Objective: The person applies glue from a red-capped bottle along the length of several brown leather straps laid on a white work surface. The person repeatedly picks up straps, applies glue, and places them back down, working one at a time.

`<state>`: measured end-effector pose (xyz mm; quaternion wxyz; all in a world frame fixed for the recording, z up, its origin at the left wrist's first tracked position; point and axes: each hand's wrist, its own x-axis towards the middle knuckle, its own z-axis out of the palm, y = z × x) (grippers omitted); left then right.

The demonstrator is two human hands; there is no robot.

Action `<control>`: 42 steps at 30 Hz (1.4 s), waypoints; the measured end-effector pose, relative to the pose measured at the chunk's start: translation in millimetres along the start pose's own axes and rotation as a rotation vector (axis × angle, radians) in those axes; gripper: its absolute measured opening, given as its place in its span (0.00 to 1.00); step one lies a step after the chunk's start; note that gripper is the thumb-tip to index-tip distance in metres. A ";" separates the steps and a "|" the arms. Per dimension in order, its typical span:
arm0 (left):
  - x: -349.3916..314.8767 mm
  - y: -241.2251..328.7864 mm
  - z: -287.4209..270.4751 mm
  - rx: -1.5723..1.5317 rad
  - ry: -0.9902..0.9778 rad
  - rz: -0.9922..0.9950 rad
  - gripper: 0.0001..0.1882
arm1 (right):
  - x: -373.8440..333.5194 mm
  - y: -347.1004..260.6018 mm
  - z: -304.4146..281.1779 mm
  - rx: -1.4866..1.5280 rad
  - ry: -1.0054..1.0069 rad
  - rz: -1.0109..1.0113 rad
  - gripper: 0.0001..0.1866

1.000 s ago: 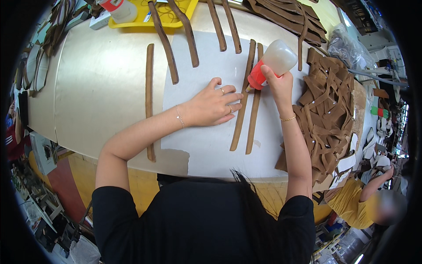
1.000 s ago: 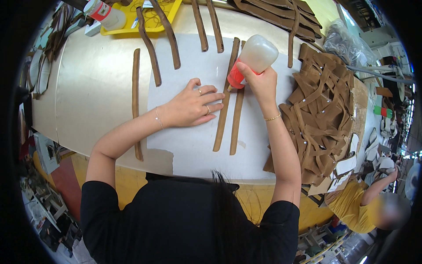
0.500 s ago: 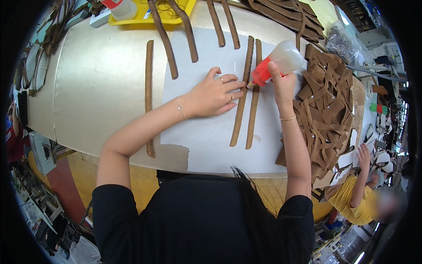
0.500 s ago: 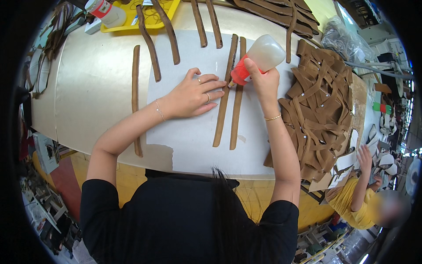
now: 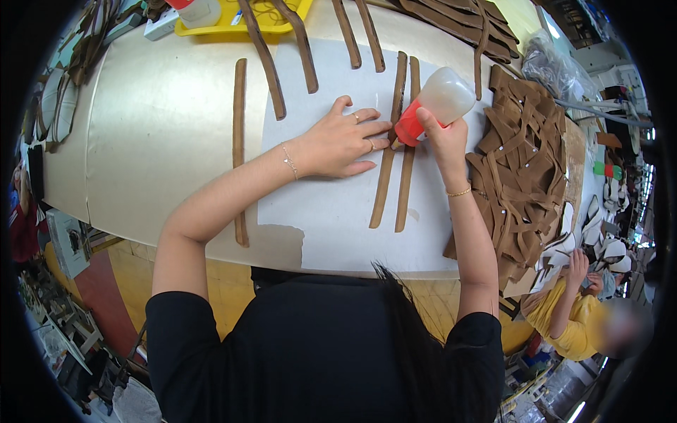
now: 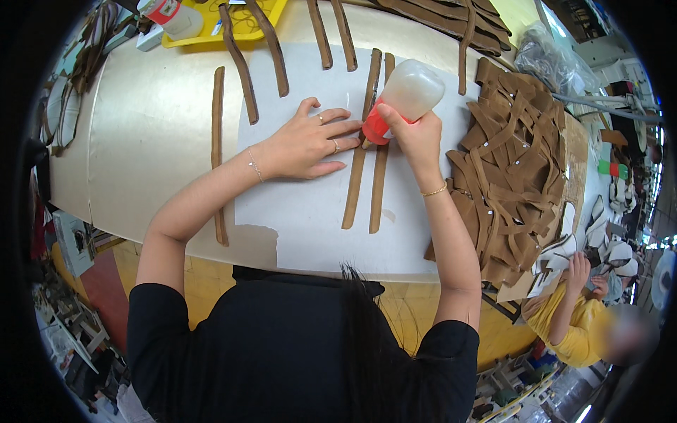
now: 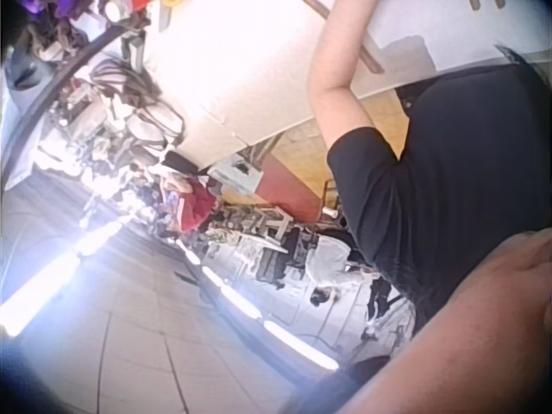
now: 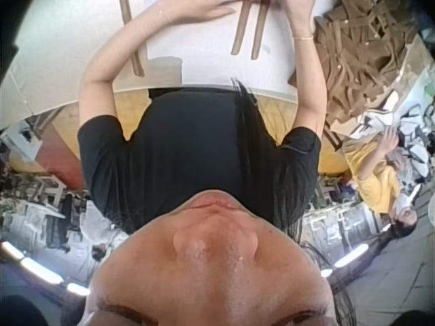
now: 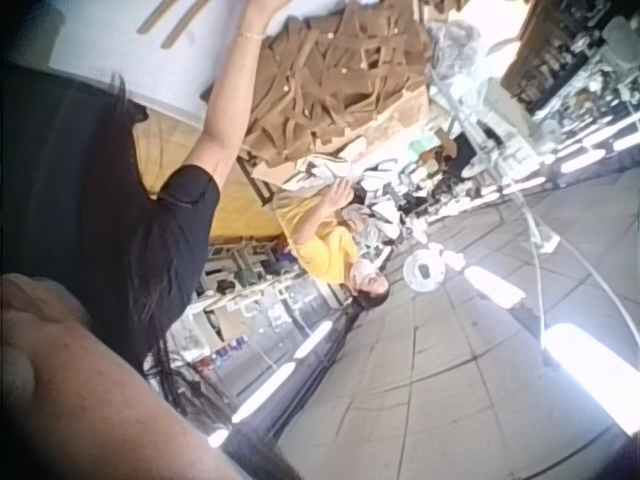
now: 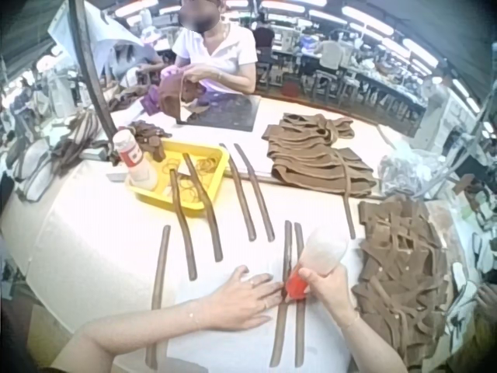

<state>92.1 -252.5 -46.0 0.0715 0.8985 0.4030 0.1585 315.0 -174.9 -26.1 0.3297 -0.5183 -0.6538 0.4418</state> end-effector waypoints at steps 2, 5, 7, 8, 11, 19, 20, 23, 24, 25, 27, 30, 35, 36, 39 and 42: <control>-1.6 1.3 3.7 0.018 0.048 0.008 0.22 | -3.8 -0.6 0.6 -0.008 -0.009 0.001 0.25; -0.7 3.0 -1.4 -0.012 -0.030 -0.019 0.23 | -9.5 -2.6 1.4 -0.003 -0.020 -0.003 0.25; -1.2 4.2 -1.5 -0.009 -0.028 -0.026 0.23 | -14.1 -4.3 1.6 0.006 -0.031 0.000 0.25; -1.5 5.1 -1.2 -0.007 -0.028 -0.030 0.23 | -15.4 -3.6 1.8 -0.006 -0.030 0.003 0.26; -3.0 10.3 0.4 -0.002 0.020 -0.061 0.22 | -19.5 -0.4 1.2 0.003 -0.010 -0.006 0.26; -41.1 72.5 9.4 -0.118 0.051 0.037 0.22 | -11.7 2.4 -0.3 0.112 0.054 -0.001 0.27; -46.3 78.2 10.6 -0.125 0.038 0.040 0.22 | -12.3 2.9 -0.4 0.104 0.050 0.009 0.27; -57.8 88.2 10.1 -0.172 -0.018 0.031 0.21 | -15.4 5.7 -0.2 0.083 0.043 0.028 0.27; -59.9 90.2 8.0 -0.179 -0.013 0.035 0.21 | -15.7 7.6 0.2 0.080 0.044 0.027 0.27; -62.0 92.1 6.6 -0.187 -0.007 0.038 0.21 | -16.6 8.7 0.7 0.076 0.044 0.025 0.27; -66.9 95.9 7.9 -0.213 0.025 0.036 0.20 | -20.0 7.5 1.2 0.066 0.029 0.022 0.27; -74.3 100.3 7.8 -0.229 0.010 0.037 0.19 | -26.5 0.8 3.4 0.071 0.017 0.013 0.25; -82.5 108.4 10.5 -0.215 0.019 0.035 0.18 | -36.9 -2.4 3.0 0.037 -0.004 -0.010 0.24; -83.3 109.3 9.9 -0.211 0.026 0.033 0.18 | -39.2 -2.1 3.7 0.035 -0.007 -0.017 0.24; -84.8 111.8 9.1 -0.200 0.057 0.035 0.17 | -47.5 -5.2 4.5 0.021 -0.025 -0.026 0.23; -87.2 113.5 8.9 -0.197 0.072 0.041 0.17 | -55.5 -5.1 5.4 0.025 -0.045 -0.028 0.23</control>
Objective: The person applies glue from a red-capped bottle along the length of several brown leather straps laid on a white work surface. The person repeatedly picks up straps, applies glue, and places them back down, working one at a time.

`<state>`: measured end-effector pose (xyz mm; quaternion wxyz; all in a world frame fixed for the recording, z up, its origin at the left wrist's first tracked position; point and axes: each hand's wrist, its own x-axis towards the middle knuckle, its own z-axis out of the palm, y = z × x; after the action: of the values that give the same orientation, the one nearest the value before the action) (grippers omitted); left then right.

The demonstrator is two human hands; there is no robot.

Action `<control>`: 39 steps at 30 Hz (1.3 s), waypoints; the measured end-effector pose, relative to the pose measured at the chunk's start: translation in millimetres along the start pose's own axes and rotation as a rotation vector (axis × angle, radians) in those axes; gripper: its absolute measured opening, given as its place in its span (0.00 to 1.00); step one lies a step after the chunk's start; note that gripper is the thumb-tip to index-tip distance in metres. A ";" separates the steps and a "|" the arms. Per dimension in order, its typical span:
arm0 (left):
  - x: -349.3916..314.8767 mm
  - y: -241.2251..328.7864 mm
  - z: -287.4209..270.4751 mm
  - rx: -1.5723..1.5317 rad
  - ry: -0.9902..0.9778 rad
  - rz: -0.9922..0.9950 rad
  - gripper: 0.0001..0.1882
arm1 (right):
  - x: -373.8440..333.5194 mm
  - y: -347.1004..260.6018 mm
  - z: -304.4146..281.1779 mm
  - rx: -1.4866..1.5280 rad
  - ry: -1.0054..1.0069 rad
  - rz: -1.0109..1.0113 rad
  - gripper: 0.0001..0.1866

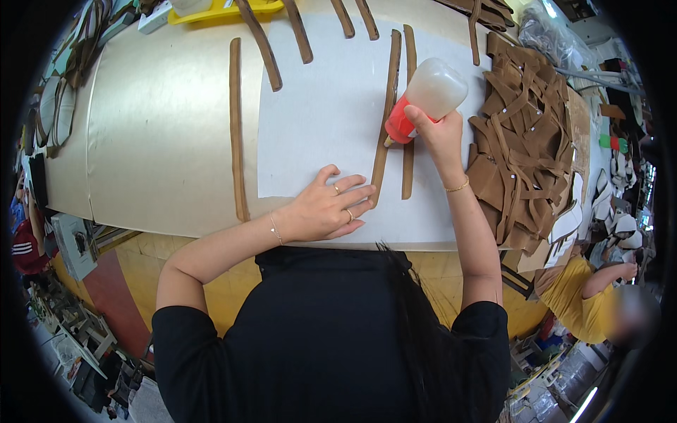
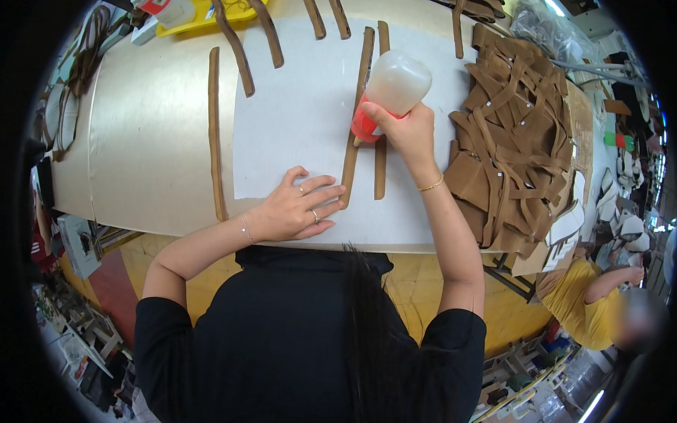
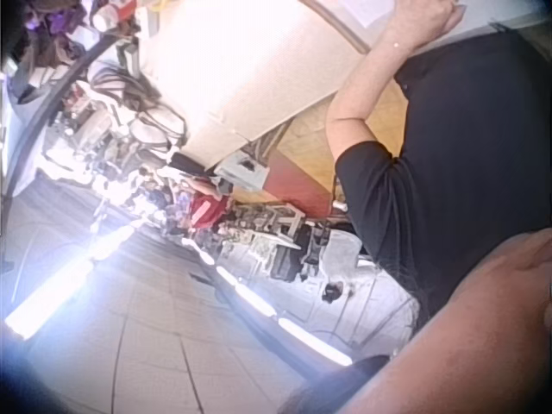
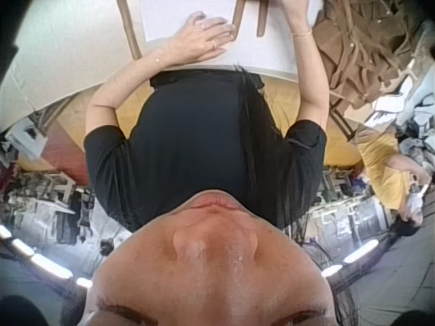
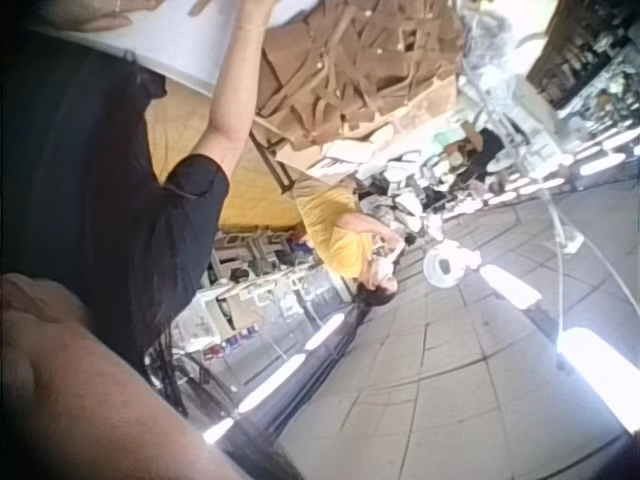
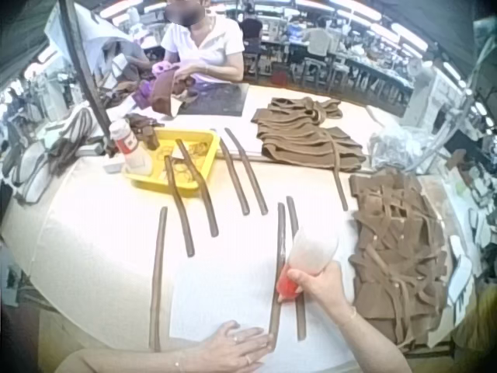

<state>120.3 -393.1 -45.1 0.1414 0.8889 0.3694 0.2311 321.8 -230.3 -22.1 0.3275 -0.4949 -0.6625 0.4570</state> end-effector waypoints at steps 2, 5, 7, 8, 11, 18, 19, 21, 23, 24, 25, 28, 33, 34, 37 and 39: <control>-1.4 0.9 -0.9 -0.001 0.000 0.006 0.17 | -5.2 1.0 0.1 -0.003 -0.007 -0.007 0.23; -4.2 2.0 -0.4 -0.010 0.000 0.010 0.16 | -14.2 2.3 1.0 -0.012 -0.013 -0.016 0.23; -5.4 2.1 1.3 -0.031 0.006 0.007 0.15 | -20.5 1.6 2.1 -0.007 -0.020 0.000 0.23; -5.9 0.9 0.4 -0.036 0.007 0.005 0.14 | -23.6 2.1 3.0 0.007 -0.021 -0.002 0.23; -1.8 -9.7 -6.5 -0.030 0.025 0.000 0.13 | -33.2 3.8 4.4 0.034 -0.020 -0.016 0.23; 16.4 -37.2 -11.4 0.028 -0.024 0.046 0.16 | -53.4 4.7 4.8 0.027 -0.034 -0.003 0.22; 17.4 -37.5 -11.8 0.031 -0.036 0.056 0.16 | -56.5 4.4 5.2 0.027 -0.035 -0.003 0.22; 19.0 -37.3 -12.7 0.037 -0.058 0.071 0.16 | -63.3 4.6 6.3 0.063 -0.041 0.009 0.23; 20.2 -36.6 -13.9 0.043 -0.079 0.083 0.16 | -70.0 4.6 6.8 0.078 -0.038 0.014 0.23; 20.5 -35.7 -14.7 0.050 -0.071 0.088 0.16 | -72.9 4.5 7.4 0.077 -0.035 0.011 0.23; 20.8 -34.5 -15.6 0.057 -0.064 0.093 0.15 | -76.1 4.7 7.5 0.076 -0.031 0.007 0.24; 20.0 -32.0 -14.7 0.066 -0.052 0.103 0.15 | -88.5 7.6 7.3 0.094 -0.025 0.052 0.24; 15.4 -28.1 -14.5 0.054 -0.064 0.096 0.15 | -115.5 11.9 16.3 0.251 0.084 -0.007 0.27; 13.9 -27.5 -16.1 0.054 -0.076 0.104 0.16 | -121.6 13.8 18.5 0.294 0.104 -0.003 0.29; 5.9 -22.8 -15.9 0.029 -0.141 0.124 0.17 | -143.4 23.2 28.3 0.390 0.208 -0.009 0.32; 4.3 -21.0 -16.0 0.018 -0.171 0.135 0.19 | -154.6 23.1 30.6 0.409 0.245 -0.001 0.33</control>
<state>102.3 -374.3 -38.9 0.1488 0.9294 0.2975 0.1600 348.7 -384.4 -51.9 0.4993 -0.4696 -0.5116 0.5181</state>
